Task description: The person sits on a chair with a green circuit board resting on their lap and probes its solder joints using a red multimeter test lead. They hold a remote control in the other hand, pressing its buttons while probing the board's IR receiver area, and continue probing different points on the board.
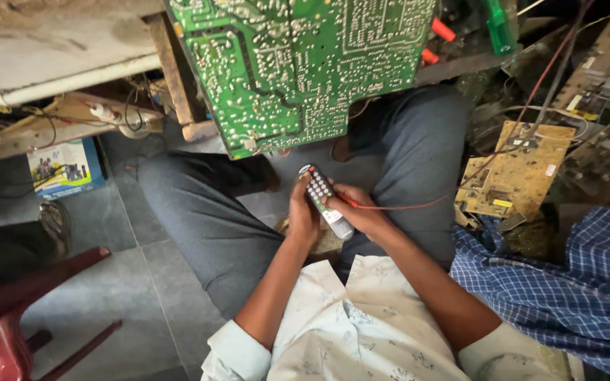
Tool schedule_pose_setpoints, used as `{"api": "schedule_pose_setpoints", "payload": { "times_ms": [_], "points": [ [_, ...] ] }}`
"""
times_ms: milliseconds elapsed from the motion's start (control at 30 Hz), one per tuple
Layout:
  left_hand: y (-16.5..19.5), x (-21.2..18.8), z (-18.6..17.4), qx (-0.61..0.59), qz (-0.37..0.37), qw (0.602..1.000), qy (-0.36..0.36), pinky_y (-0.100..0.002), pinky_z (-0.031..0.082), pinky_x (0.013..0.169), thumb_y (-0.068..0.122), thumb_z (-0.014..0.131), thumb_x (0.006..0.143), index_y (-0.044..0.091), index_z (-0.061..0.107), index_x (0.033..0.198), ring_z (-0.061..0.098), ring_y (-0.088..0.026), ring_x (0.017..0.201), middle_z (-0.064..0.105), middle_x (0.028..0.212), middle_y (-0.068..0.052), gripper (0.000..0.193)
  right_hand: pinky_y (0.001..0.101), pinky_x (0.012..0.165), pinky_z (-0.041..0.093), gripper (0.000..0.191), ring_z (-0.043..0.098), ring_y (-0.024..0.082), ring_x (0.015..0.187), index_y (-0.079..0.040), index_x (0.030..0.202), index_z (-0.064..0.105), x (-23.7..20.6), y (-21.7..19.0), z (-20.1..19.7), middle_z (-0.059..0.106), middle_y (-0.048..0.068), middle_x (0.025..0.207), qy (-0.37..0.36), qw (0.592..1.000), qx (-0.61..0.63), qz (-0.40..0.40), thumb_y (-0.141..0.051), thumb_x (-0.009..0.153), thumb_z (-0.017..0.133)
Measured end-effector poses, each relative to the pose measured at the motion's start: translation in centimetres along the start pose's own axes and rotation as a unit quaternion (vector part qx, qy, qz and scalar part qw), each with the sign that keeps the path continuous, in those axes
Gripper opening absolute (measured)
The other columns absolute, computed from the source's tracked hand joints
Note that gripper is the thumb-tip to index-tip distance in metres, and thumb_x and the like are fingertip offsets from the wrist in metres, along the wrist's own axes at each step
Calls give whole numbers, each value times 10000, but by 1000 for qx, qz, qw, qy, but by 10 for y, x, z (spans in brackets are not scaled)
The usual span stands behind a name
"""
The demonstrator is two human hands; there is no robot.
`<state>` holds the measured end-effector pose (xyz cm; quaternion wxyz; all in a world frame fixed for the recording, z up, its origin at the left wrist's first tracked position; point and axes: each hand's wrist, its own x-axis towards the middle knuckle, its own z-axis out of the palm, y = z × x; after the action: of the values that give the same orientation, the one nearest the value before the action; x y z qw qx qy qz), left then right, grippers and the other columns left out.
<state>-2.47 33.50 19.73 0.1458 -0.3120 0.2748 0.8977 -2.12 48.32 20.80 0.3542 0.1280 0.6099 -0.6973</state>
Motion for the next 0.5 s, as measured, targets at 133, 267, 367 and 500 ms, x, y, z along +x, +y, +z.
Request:
{"api": "schedule_pose_setpoints", "payload": {
  "times_ms": [133,267,367,500],
  "points": [
    [2,2,0,23,25,999,24,-354,579,736,241,609,975,43,581,1088,692,-222,780,703,894,-128,230,246,761,504,249,592,43,875,-23,1132,673,-5,-13,6,674,-15,971,-27,999,-28,-21,-212,970,657],
    [2,2,2,31,33,998,39,-351,577,727,222,609,970,55,575,1092,690,-216,771,700,890,-128,209,242,776,486,259,576,43,886,-17,1137,675,-9,-20,7,668,-17,973,-29,998,-44,-31,-204,958,665],
    [4,0,6,51,27,997,41,-344,569,705,237,605,974,58,572,1094,684,-214,751,703,885,-129,219,238,787,492,257,582,41,892,-20,1129,669,-10,-23,6,676,-18,973,-32,998,-48,-36,-201,947,662],
    [8,-4,11,63,18,997,31,-335,568,701,257,595,1005,61,566,1105,677,-198,759,700,896,-114,222,254,764,488,233,569,55,866,-4,1090,678,-11,-26,6,665,-3,943,-24,997,-67,-31,-197,960,664]
  ]
}}
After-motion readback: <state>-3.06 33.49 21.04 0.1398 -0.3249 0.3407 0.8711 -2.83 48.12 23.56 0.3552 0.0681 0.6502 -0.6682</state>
